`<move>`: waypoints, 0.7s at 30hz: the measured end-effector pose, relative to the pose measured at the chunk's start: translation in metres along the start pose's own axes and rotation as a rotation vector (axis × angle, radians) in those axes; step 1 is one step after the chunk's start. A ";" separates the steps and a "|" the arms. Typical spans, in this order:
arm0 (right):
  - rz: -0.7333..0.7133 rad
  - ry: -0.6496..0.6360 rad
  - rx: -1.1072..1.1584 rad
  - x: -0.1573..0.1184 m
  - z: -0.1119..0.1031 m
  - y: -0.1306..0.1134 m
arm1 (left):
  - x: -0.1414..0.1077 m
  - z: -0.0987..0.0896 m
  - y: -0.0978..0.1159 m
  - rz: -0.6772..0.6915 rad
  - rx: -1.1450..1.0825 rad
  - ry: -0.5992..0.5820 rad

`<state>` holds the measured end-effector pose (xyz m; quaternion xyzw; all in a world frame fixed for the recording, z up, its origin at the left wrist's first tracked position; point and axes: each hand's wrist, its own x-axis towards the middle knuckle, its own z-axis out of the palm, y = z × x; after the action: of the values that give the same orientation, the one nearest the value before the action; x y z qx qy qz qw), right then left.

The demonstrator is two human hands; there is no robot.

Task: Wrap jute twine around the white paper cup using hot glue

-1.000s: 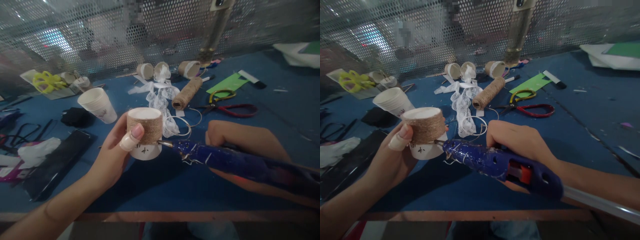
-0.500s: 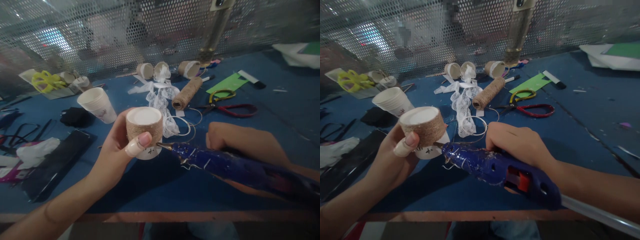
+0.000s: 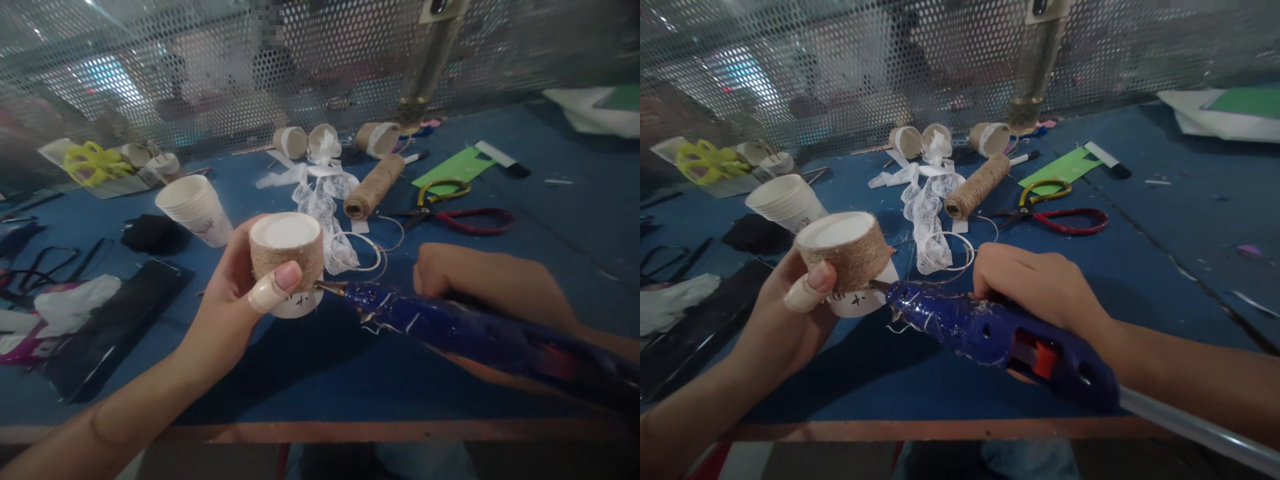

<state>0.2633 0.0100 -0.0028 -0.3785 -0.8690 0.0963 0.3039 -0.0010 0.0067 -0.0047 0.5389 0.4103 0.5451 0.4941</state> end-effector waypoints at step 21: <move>-0.100 0.023 0.023 0.002 0.000 0.009 | -0.001 0.000 0.005 -0.111 -0.143 -0.019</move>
<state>0.2670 0.0178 -0.0052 -0.3323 -0.8820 0.0867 0.3228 -0.0018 0.0048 -0.0004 0.4838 0.3947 0.5396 0.5647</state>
